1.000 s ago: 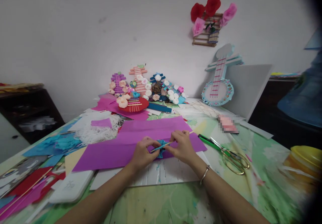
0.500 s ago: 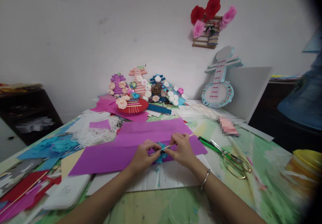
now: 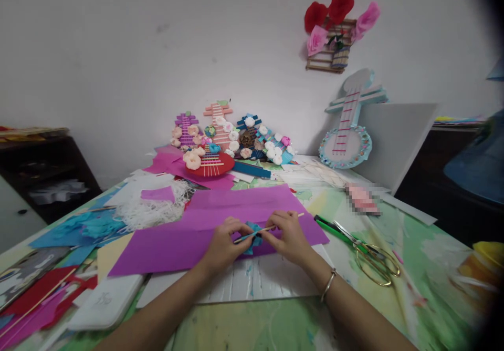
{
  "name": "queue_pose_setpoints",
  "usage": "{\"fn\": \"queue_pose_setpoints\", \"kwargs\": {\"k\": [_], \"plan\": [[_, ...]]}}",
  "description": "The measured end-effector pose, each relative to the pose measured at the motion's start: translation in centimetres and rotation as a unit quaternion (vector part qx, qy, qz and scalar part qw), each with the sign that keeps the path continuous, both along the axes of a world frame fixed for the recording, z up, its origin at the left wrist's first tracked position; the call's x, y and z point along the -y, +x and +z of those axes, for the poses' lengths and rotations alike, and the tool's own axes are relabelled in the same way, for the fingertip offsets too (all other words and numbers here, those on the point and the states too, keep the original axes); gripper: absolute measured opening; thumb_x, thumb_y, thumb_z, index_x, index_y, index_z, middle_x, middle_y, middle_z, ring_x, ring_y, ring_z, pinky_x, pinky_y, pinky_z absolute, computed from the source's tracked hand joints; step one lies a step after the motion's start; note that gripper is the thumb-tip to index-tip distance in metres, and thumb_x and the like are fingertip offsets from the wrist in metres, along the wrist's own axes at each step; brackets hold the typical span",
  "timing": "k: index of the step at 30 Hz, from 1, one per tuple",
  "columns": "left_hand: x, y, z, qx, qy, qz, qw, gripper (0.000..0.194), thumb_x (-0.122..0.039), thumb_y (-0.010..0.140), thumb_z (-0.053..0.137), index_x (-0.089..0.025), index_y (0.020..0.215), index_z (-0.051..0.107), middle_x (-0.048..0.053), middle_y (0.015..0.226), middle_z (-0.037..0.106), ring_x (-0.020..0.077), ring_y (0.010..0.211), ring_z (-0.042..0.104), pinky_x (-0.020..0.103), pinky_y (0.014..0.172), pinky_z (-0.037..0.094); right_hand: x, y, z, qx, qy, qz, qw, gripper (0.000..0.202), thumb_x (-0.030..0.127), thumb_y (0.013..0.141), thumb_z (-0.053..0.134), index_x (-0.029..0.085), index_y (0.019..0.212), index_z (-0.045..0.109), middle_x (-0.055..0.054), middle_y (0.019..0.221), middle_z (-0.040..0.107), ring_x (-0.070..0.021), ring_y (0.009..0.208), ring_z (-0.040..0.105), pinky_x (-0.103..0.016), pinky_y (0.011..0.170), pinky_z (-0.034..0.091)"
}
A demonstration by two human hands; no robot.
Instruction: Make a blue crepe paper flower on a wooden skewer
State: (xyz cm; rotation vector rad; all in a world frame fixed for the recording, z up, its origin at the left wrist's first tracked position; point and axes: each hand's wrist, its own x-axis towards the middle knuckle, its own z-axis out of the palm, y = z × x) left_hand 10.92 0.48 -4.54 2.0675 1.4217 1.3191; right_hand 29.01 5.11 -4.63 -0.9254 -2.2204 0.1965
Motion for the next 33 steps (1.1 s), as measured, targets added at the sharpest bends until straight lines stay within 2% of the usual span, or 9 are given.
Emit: {"fn": "queue_pose_setpoints", "kwargs": {"k": [10, 13, 21, 29, 33], "plan": [[0.2, 0.0, 0.1, -0.029, 0.013, 0.002, 0.999, 0.009, -0.014, 0.067, 0.066, -0.02, 0.074, 0.068, 0.001, 0.071, 0.069, 0.0169, 0.072, 0.058, 0.026, 0.065, 0.043, 0.0, 0.1, 0.3, -0.013, 0.0, 0.003, 1.0, 0.024, 0.037, 0.077, 0.063, 0.017, 0.067, 0.053, 0.0, 0.071, 0.058, -0.0146, 0.071, 0.052, -0.032, 0.076, 0.025], [0.3, 0.0, 0.1, -0.053, 0.042, 0.002, 0.998, 0.009, -0.014, 0.067, 0.065, -0.02, 0.074, 0.067, 0.001, 0.07, 0.068, 0.0172, 0.072, 0.056, 0.027, 0.066, 0.041, 0.0, 0.1, 0.2, -0.01, 0.002, -0.004, 1.0, 0.024, 0.036, 0.074, 0.066, 0.017, 0.067, 0.053, 0.0, 0.071, 0.058, -0.0155, 0.072, 0.052, -0.033, 0.077, 0.025], [0.2, -0.2, -0.1, -0.104, 0.13, 0.01, 0.986, 0.014, -0.012, 0.071, 0.06, -0.02, 0.08, 0.068, 0.003, 0.073, 0.069, 0.0186, 0.073, 0.053, 0.032, 0.072, 0.04, 0.0, 0.3, 0.4, -0.019, -0.003, -0.008, 1.0, 0.022, 0.035, 0.078, 0.06, 0.017, 0.067, 0.055, 0.0, 0.072, 0.06, -0.0141, 0.071, 0.052, -0.033, 0.076, 0.025], [0.0, -0.8, -0.4, -0.114, 0.153, 0.008, 0.982, 0.013, -0.016, 0.072, 0.063, -0.023, 0.081, 0.07, 0.002, 0.071, 0.07, 0.0202, 0.076, 0.053, 0.033, 0.073, 0.042, -0.1, 0.3, 0.6, -0.031, -0.007, -0.009, 0.999, 0.028, 0.041, 0.078, 0.059, 0.017, 0.064, 0.056, -0.001, 0.069, 0.061, -0.014, 0.066, 0.051, -0.034, 0.075, 0.026], [-0.2, -1.1, -0.6, -0.114, 0.193, 0.006, 0.975, 0.014, -0.018, 0.074, 0.063, -0.024, 0.084, 0.071, 0.003, 0.076, 0.07, 0.0201, 0.081, 0.055, 0.034, 0.076, 0.042, -0.3, 0.6, 0.8, -0.031, -0.024, -0.019, 0.999, 0.031, 0.042, 0.077, 0.06, 0.016, 0.06, 0.057, 0.0, 0.063, 0.059, -0.0131, 0.062, 0.049, -0.032, 0.072, 0.026]]}}
